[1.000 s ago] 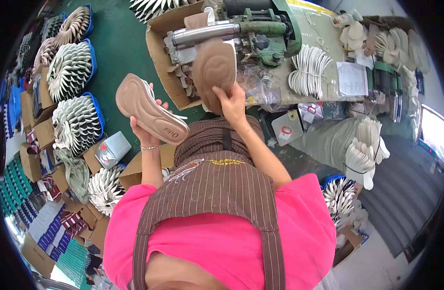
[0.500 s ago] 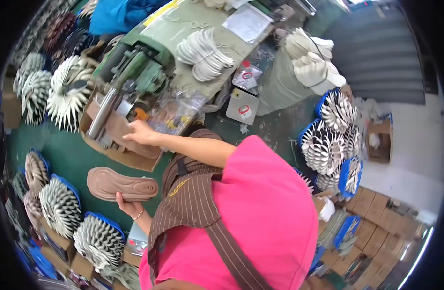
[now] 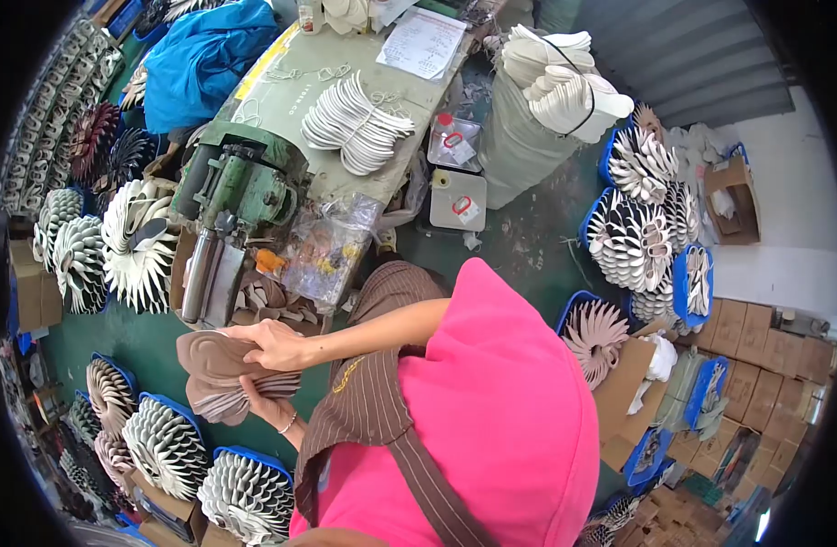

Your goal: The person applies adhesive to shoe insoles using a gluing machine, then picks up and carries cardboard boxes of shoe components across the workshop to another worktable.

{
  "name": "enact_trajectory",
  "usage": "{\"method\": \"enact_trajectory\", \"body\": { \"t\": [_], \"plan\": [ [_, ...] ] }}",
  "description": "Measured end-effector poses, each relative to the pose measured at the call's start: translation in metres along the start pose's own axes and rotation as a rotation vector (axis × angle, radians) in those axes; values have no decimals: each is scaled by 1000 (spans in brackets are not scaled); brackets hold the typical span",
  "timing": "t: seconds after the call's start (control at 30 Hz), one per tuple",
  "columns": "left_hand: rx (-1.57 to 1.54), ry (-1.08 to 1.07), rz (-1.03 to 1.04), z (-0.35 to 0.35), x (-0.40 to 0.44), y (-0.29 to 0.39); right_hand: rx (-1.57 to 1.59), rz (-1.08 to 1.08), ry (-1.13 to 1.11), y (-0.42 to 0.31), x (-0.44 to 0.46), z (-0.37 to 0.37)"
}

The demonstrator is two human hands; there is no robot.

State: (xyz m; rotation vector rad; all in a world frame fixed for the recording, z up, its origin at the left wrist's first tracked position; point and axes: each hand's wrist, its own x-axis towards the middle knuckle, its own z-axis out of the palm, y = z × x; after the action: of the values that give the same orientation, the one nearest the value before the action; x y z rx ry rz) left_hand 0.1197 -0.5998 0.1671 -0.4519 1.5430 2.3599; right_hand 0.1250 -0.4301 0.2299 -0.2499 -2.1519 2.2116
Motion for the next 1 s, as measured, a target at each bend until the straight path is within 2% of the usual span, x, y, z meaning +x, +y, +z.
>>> {"method": "enact_trajectory", "body": {
  "t": [0.03, 0.13, 0.17, 0.27, 0.3, 0.33, 0.4, 0.47, 0.5, 0.53, 0.6, 0.63, 0.7, 0.73, 0.8, 0.87, 0.9, 0.93, 1.0],
  "plan": [
    [-3, -25, 20, -8, 2, -4, 11, -49, 19, 4, 2, 2],
    [-307, -68, -101, -14, -7, 1, 299, -120, -172, 7, 8, -6],
    [-350, -90, -85, -22, -4, -2, 517, -28, -289, 6, 9, -9],
    [-385, -37, -100, -22, -5, 6, 579, 1, -280, 18, 5, -17],
    [-368, -89, -57, -26, -5, 9, 655, -20, -204, 23, 1, -19],
    [-353, -144, -12, -31, -6, 11, 596, -75, -150, 42, 2, -19],
    [-356, -275, 12, -41, -6, 17, 154, -45, -96, 85, 14, -28],
    [-386, -422, -31, -48, -9, 22, 104, -77, -33, 109, 47, -25],
    [-382, -418, -55, -48, -10, 23, 185, -32, -79, 108, 66, -25],
    [-378, -371, -70, -48, -12, 22, 302, -103, -39, 80, 72, -26],
    [-368, -283, -90, -46, -13, 20, 64, -116, -38, 50, 66, -28],
    [-384, -271, -111, -49, -13, 17, 70, -221, 43, 57, 57, -22],
    [-421, -254, -152, -54, -9, 7, 86, 25, -90, 67, 38, -30],
    [-403, -217, -165, -49, -6, 4, 3, 189, 10, 80, 37, -29],
    [-356, -129, -203, -43, -7, 0, -125, 178, 200, 91, 44, -29],
    [-250, -108, -239, -45, -4, -2, -287, 242, 119, 91, 77, -20],
    [-206, -85, -230, -32, -5, 2, -205, 136, 196, 70, 73, -13],
    [-164, -65, -218, -25, -4, 6, 237, 298, -8, 38, 58, -12],
    [-83, -65, -171, -25, 3, 4, -93, 166, -375, 34, 39, -3]
  ]
}}
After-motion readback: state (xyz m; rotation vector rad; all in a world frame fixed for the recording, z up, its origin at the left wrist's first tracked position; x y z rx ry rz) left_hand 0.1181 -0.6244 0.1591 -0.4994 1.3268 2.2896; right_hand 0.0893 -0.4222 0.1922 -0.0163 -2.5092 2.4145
